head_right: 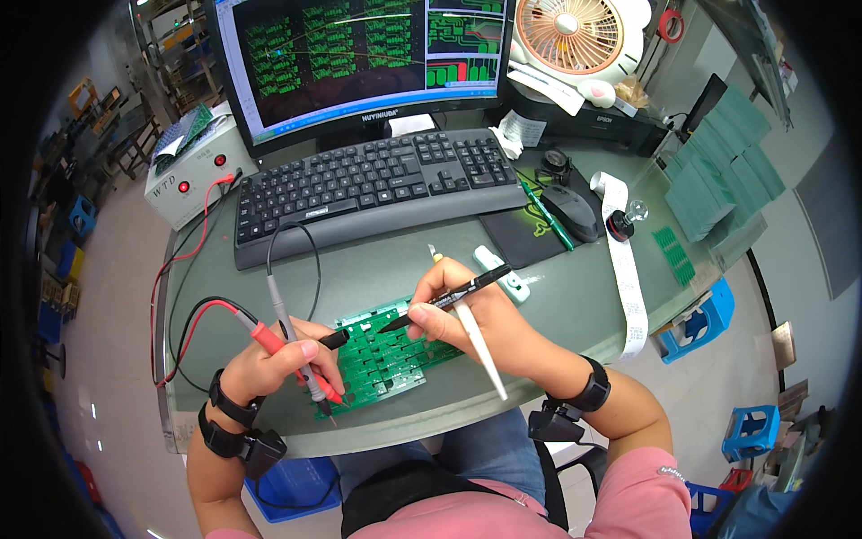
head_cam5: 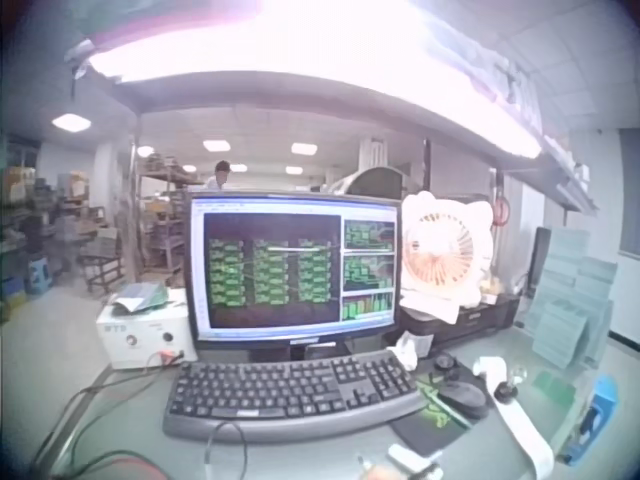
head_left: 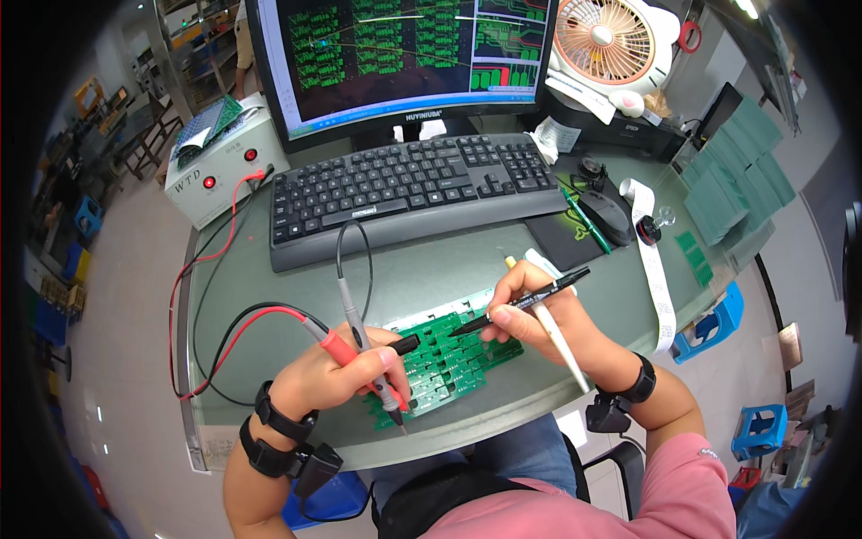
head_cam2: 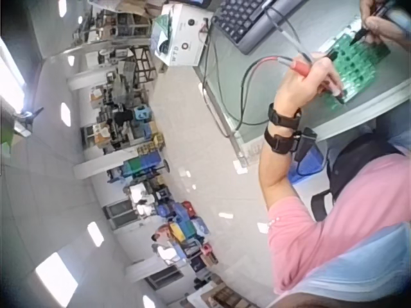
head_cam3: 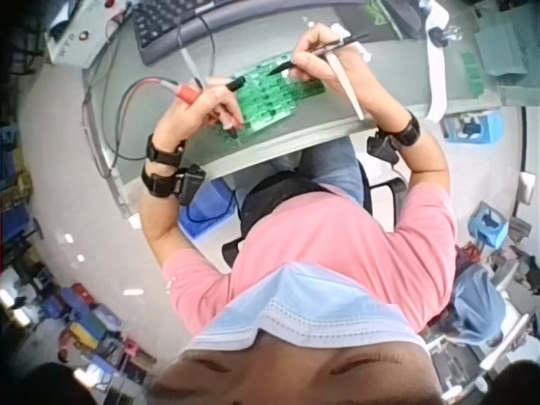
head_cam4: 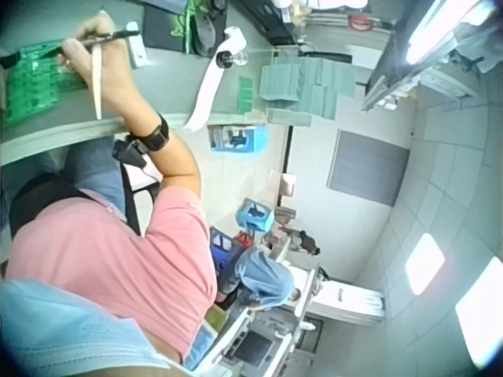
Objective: Testing circuit board components with a multimeter and marking progress.
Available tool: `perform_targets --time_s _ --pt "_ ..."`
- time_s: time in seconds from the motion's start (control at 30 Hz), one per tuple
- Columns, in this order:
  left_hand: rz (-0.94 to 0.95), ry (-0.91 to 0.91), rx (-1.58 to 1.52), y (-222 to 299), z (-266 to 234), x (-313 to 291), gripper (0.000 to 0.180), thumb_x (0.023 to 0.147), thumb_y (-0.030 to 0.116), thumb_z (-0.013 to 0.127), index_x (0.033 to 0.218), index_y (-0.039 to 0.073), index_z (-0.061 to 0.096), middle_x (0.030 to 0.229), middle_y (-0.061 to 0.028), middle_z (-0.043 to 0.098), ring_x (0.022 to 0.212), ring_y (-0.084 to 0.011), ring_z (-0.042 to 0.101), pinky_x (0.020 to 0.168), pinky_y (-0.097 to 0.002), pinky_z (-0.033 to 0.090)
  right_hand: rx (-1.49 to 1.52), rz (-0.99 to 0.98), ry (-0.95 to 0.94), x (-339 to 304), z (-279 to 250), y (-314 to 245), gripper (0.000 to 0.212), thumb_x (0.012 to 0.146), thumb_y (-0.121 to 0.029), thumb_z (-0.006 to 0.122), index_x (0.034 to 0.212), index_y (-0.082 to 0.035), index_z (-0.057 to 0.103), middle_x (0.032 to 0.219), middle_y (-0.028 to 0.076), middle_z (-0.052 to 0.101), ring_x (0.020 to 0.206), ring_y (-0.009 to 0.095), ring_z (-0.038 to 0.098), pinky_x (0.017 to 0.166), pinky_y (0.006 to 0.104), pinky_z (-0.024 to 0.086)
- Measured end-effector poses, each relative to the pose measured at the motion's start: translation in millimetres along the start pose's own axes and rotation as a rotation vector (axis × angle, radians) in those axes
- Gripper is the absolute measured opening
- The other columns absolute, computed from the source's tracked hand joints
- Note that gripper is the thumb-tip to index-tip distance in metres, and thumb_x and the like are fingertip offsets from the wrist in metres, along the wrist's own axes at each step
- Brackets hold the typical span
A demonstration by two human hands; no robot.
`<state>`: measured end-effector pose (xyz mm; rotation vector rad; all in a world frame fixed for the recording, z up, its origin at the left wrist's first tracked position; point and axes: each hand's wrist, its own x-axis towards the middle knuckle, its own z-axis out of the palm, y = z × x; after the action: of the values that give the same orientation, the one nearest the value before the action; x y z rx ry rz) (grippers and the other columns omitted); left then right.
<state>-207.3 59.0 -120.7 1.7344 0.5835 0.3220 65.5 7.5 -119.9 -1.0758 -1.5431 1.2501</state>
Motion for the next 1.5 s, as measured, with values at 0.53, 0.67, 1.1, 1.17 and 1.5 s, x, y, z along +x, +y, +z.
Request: perform_targets --time_s 0.53,0.67,1.1,1.17,1.5 --pt "0.157 -0.011 -0.046 -2.1 4.6 -17.0 0.057 0.091 0.042 0.037 0.078 -0.002 0.071 0.077 -0.012 0.067 0.069 -0.0196 0.063 0.063 -0.0294 0.048 0.28 0.075 -0.243 20.8 42.5 -19.4 0.02 0.094 -0.015 0.059 0.101 -0.001 0.047 0.087 0.011 0.066 0.072 0.013 0.066 0.061 0.026 0.056" --pt "0.009 0.109 -0.124 -9.6 14.8 -13.7 0.059 0.09 0.043 0.039 0.077 -0.006 0.07 0.077 -0.0138 0.068 0.069 -0.0216 0.065 0.065 -0.0298 0.051 0.115 -0.001 -0.209 25.4 48.6 -19.8 0.017 0.094 -0.013 0.058 0.094 0.0 0.047 0.069 0.008 0.064 0.059 0.013 0.065 0.049 0.0243 0.052" --pt "0.11 0.073 0.074 11.3 28.0 8.6 0.066 0.088 0.048 0.033 0.073 -0.004 0.071 0.07 -0.0131 0.061 0.065 -0.02 0.056 0.059 -0.0298 0.04 -1.284 -0.311 0.054 68.9 -36.3 4.6 0.036 0.091 -0.04 0.056 0.089 -0.005 0.051 0.062 0.014 0.063 0.058 0.036 0.064 0.049 0.0453 0.049" --pt "0.12 0.086 0.104 19.0 28.5 3.0 0.065 0.088 0.048 0.033 0.073 -0.003 0.071 0.069 -0.0133 0.061 0.066 -0.0203 0.057 0.059 -0.0303 0.04 -1.287 -0.228 0.022 69.5 -37.3 11.4 0.04 0.091 -0.046 0.053 0.09 -0.006 0.052 0.063 0.014 0.063 0.061 0.036 0.065 0.052 0.0461 0.049" --pt "0.283 -0.065 0.147 12.3 7.6 9.9 0.044 0.092 0.033 0.033 0.093 0.006 0.068 0.101 -0.0086 0.069 0.112 -0.0265 0.059 0.111 -0.0487 0.021 -0.183 -0.074 0.011 -19.2 -41.8 10.0 0.023 0.095 -0.022 0.052 0.097 -0.002 0.061 0.088 0.008 0.062 0.079 0.017 0.059 0.071 0.0309 0.047"
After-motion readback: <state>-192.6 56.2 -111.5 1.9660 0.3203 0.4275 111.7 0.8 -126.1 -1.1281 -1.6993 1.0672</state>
